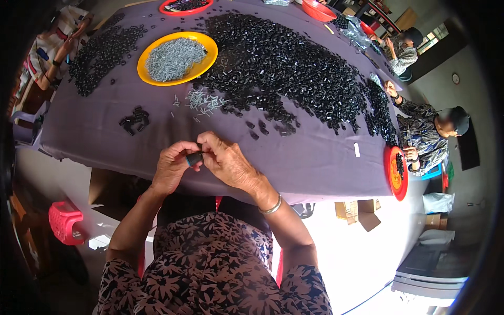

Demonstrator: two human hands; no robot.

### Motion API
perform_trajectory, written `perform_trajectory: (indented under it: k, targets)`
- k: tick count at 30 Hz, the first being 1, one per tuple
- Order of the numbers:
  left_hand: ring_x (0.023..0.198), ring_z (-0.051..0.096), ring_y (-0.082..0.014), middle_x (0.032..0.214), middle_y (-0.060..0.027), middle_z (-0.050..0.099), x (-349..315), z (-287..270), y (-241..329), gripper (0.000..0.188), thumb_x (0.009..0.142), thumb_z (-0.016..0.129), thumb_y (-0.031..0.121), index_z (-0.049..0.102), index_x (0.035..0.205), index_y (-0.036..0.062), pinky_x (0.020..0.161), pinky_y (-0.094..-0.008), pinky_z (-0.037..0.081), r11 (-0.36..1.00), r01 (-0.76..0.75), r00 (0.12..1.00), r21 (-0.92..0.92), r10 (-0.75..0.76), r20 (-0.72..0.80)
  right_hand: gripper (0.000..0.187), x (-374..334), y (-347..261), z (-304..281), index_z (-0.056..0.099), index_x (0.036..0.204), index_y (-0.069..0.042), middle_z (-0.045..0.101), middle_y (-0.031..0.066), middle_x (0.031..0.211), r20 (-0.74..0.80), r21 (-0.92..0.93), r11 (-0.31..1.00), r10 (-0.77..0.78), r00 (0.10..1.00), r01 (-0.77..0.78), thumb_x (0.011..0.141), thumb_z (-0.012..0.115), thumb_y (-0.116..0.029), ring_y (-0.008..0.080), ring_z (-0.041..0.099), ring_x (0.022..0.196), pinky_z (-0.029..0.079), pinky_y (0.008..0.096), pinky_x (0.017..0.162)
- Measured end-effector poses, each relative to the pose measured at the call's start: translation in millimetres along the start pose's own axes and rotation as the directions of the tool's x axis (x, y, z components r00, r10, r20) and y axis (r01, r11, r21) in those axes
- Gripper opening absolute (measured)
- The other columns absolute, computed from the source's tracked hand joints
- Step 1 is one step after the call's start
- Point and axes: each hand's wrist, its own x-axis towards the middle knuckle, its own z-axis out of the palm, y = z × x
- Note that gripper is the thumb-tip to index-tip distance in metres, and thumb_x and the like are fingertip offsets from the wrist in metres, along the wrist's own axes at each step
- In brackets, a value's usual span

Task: Manually sorting and inspecting small black plastic components at a large table.

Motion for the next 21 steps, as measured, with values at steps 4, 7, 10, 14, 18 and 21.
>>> perform_trajectory:
  k: [4,7,10,14,18,21]
  targets:
    - [0.094,0.060,-0.0169,0.107,-0.0081,0.060,3,-2,-2,0.033,0.081,0.047,-0.016,0.060,0.107,-0.0010,0.071,-0.0296,0.054,1.000,-0.008,1.000,0.024,0.008,-0.017,0.027,-4,17,13,0.053,0.107,-0.003,0.065,0.0087,0.083,-0.078,0.189,0.980,0.079,0.994,-0.063,0.083,0.061,0.008,0.0162,0.067,0.078,0.054,0.0296,0.067]
    - [0.077,0.059,-0.0128,0.093,-0.0057,0.061,5,9,1,0.013,0.090,0.059,-0.002,0.060,0.103,0.0007,0.068,-0.0272,0.051,0.990,-0.129,0.990,0.054,0.132,-0.056,0.017,-4,16,16,0.057,0.099,0.000,0.065,0.0076,0.087,-0.122,0.257,0.964,0.110,0.986,-0.076,0.085,0.060,0.010,0.0125,0.068,0.078,0.054,0.0251,0.069]
    - [0.079,0.059,-0.0121,0.094,-0.0056,0.060,5,8,-4,0.013,0.090,0.058,-0.001,0.060,0.103,0.0007,0.068,-0.0270,0.051,0.992,-0.126,0.990,-0.018,0.124,-0.063,0.014,-7,21,18,0.060,0.096,0.003,0.064,0.0086,0.090,-0.119,0.317,0.942,0.157,0.980,-0.113,0.085,0.059,0.012,0.0143,0.069,0.080,0.055,0.0251,0.070]
    - [0.081,0.057,-0.0112,0.095,-0.0040,0.060,2,7,-7,0.014,0.091,0.058,-0.001,0.060,0.104,0.0008,0.070,-0.0258,0.050,0.989,-0.145,0.987,-0.029,0.143,-0.071,0.015,-7,26,18,0.063,0.093,-0.001,0.063,0.0031,0.084,-0.129,0.248,0.963,0.137,0.982,-0.102,0.082,0.064,0.009,0.0069,0.060,0.072,0.049,0.0211,0.064]
    - [0.082,0.057,-0.0107,0.095,-0.0029,0.061,0,5,-4,0.015,0.090,0.060,0.000,0.060,0.105,0.0015,0.072,-0.0254,0.049,0.988,-0.150,0.986,-0.024,0.148,-0.077,0.015,-5,24,15,0.064,0.090,-0.002,0.062,0.0017,0.082,-0.064,0.271,0.953,0.159,0.985,-0.136,0.079,0.068,0.007,0.0050,0.056,0.068,0.046,0.0200,0.061]
    - [0.082,0.056,-0.0104,0.095,-0.0026,0.061,1,2,-2,0.017,0.089,0.061,0.001,0.061,0.106,0.0022,0.073,-0.0255,0.049,0.991,-0.133,0.989,-0.004,0.133,-0.061,0.018,-4,19,12,0.065,0.090,-0.003,0.062,0.0019,0.082,-0.038,0.150,0.988,0.039,0.999,-0.033,0.076,0.070,0.007,0.0057,0.057,0.069,0.047,0.0215,0.061]
